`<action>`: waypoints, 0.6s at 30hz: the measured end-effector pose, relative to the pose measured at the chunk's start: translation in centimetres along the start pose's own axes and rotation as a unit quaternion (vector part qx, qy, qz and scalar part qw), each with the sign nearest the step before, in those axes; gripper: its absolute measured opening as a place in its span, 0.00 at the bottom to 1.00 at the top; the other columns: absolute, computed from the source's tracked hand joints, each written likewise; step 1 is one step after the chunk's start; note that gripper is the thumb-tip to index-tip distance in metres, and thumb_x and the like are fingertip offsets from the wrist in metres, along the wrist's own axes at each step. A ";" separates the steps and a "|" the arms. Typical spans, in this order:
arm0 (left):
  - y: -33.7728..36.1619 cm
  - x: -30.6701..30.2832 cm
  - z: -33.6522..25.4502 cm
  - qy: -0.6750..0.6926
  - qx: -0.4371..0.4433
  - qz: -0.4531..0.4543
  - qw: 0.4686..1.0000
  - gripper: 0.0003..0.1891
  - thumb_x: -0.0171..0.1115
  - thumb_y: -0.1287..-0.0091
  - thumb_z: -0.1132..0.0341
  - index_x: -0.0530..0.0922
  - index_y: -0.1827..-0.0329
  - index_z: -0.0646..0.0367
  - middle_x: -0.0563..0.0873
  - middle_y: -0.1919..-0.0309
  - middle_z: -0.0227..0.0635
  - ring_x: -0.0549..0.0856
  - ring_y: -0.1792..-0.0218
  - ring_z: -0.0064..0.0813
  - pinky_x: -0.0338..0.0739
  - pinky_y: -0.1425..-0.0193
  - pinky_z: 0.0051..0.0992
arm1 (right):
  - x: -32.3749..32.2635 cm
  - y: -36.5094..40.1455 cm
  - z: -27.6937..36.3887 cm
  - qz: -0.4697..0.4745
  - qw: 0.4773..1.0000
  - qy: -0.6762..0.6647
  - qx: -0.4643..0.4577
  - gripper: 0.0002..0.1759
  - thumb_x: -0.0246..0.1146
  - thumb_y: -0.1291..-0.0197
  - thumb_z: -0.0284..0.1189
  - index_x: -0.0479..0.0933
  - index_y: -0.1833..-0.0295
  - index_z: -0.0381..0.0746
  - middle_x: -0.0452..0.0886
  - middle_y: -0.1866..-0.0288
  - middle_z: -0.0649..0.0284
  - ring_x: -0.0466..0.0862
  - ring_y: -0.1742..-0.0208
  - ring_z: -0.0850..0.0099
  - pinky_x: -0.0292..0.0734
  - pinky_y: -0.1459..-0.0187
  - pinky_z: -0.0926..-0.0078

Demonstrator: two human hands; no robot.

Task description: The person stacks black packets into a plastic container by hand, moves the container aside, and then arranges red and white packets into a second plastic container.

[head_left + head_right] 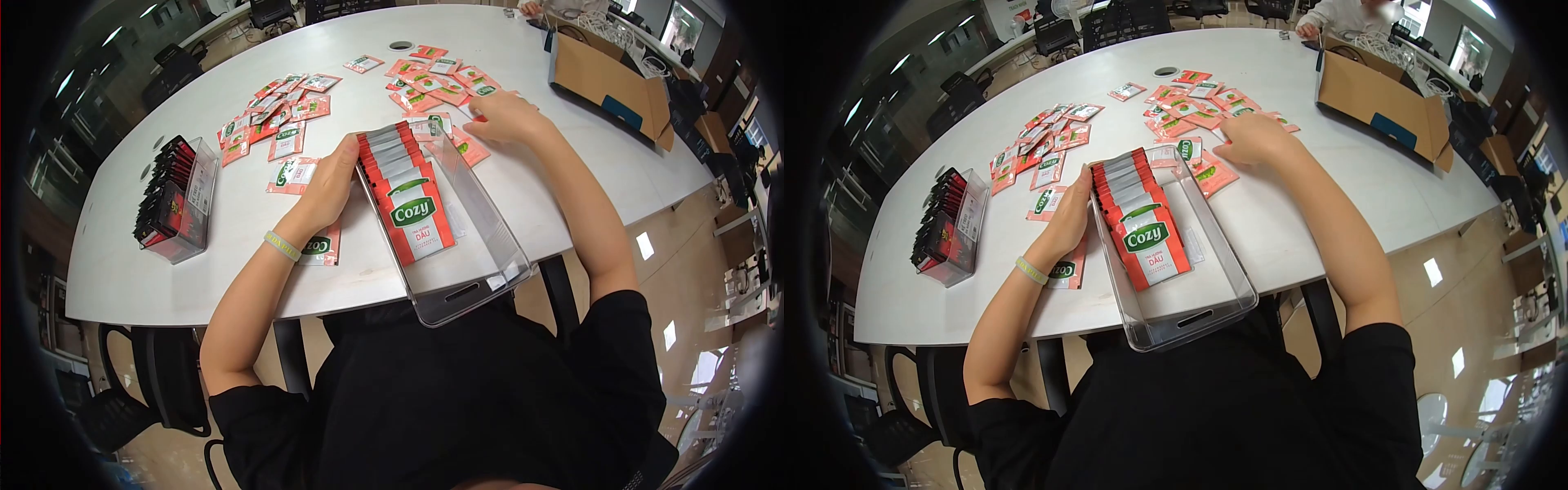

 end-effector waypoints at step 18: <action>-0.1 0.0 0.1 0.004 -0.026 0.005 1.000 0.30 0.31 0.27 0.44 0.72 0.50 0.63 0.80 0.61 0.37 0.74 0.62 0.23 0.69 0.53 0.24 | 2.1 -1.9 -6.6 -0.028 0.957 -0.257 0.134 0.36 0.73 0.63 0.47 0.76 0.52 0.32 0.82 0.61 0.51 0.82 0.58 0.60 0.75 0.57 0.67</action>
Point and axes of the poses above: each hand's wrist, its own y-axis away from the middle knuckle, its own x-axis out of the palm, z = x × y, the point moved 5 cm from there along -y, towards the middle knuckle
